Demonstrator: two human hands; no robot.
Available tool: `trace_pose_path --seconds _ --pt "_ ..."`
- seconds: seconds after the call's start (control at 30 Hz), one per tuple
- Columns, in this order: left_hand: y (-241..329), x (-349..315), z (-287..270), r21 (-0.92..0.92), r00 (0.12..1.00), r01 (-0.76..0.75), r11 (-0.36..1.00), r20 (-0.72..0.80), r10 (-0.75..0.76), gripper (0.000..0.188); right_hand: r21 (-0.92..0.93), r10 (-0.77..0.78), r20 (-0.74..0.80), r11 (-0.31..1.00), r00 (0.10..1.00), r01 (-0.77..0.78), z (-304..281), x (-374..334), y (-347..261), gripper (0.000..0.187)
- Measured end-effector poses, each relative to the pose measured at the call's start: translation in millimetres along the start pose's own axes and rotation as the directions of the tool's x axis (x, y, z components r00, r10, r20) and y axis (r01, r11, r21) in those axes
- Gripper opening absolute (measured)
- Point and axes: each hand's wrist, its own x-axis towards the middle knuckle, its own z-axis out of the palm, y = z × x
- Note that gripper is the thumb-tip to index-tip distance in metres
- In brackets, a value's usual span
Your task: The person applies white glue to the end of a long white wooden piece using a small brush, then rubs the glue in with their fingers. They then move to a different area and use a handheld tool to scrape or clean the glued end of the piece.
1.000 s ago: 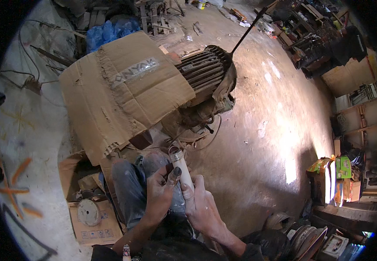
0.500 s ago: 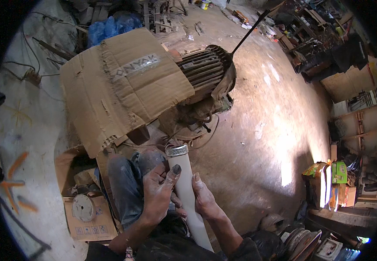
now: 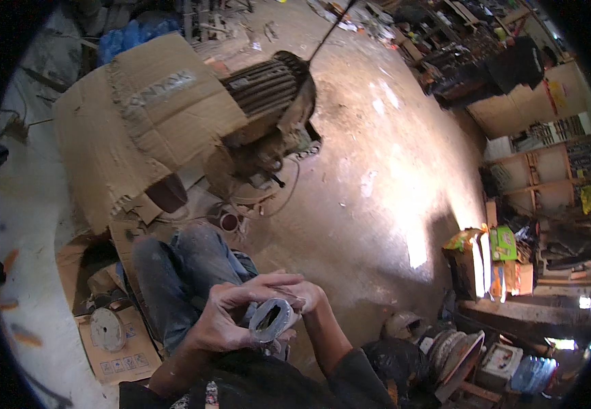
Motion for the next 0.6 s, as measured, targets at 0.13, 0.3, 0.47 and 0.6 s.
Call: trace_pose_path --seconds 0.13,0.3,0.47,0.6 --pt "-3 7 3 0.186 0.993 -0.093 0.978 0.083 0.078 0.055 -0.118 0.159 -0.341 0.971 0.927 -0.210 14 -16 -16 0.048" --pt "-8 4 18 0.223 0.999 0.033 0.974 0.014 -0.037 0.051 0.134 -0.100 0.488 0.990 0.867 0.039 -68 45 -39 0.042" --pt "-21 -6 16 0.206 0.990 0.057 0.977 -0.141 -0.028 0.041 0.035 0.004 -0.687 0.999 0.727 0.027 -139 93 -8 0.027" --pt "-34 -19 7 0.112 0.974 0.057 0.992 -0.226 -0.031 0.048 -0.574 -0.387 -0.623 0.816 0.679 -0.061 -153 153 23 0.037"
